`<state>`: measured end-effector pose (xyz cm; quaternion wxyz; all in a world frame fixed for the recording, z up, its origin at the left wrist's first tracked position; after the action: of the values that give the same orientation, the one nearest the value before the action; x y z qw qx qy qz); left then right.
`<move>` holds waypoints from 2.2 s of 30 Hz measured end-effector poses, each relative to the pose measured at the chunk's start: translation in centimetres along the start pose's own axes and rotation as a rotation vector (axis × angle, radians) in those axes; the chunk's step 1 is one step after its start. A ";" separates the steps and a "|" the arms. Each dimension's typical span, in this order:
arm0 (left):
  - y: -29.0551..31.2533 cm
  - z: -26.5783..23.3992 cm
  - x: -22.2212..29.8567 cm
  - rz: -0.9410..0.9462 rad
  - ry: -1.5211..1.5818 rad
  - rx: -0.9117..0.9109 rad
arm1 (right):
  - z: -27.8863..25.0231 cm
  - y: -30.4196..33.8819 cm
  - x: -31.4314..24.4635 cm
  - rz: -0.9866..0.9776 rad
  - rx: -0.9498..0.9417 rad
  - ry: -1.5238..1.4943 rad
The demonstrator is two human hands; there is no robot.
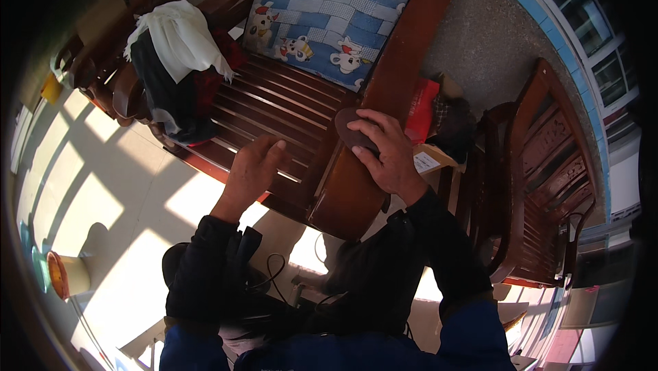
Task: The person sits on the floor and sands the wooden frame of a chair using a sanding block. They move the block along the armrest, side rails, and slats, occasionally adjusting their grip and repositioning the chair to reach different areas.
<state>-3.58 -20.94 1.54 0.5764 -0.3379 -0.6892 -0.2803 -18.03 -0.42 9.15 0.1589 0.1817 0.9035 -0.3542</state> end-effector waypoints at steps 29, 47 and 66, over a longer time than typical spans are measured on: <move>-3.0 -1.6 -1.9 -0.027 0.198 0.076 | 0.5 -0.5 1.0 0.016 -0.023 0.019; -5.1 -5.9 -1.1 -0.035 0.140 0.113 | 1.9 -8.8 9.8 0.070 -0.341 0.194; -5.8 -7.6 -2.3 -0.041 0.088 0.158 | 5.8 -21.0 24.1 -0.191 -0.434 0.628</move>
<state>-3.26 -30.72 0.67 0.6252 -0.2646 -0.6898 -0.2516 -47.66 -13.59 7.25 -0.1244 0.1585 0.9748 -0.0954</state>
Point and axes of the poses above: each hand's wrist, its own y-axis away from the middle knuckle, its own z-axis out of the palm, x = y × z, the point moved 9 cm from there along -y, towards the middle knuckle, and after that the axes turned 11 degrees about x, right-handed, at the moved point
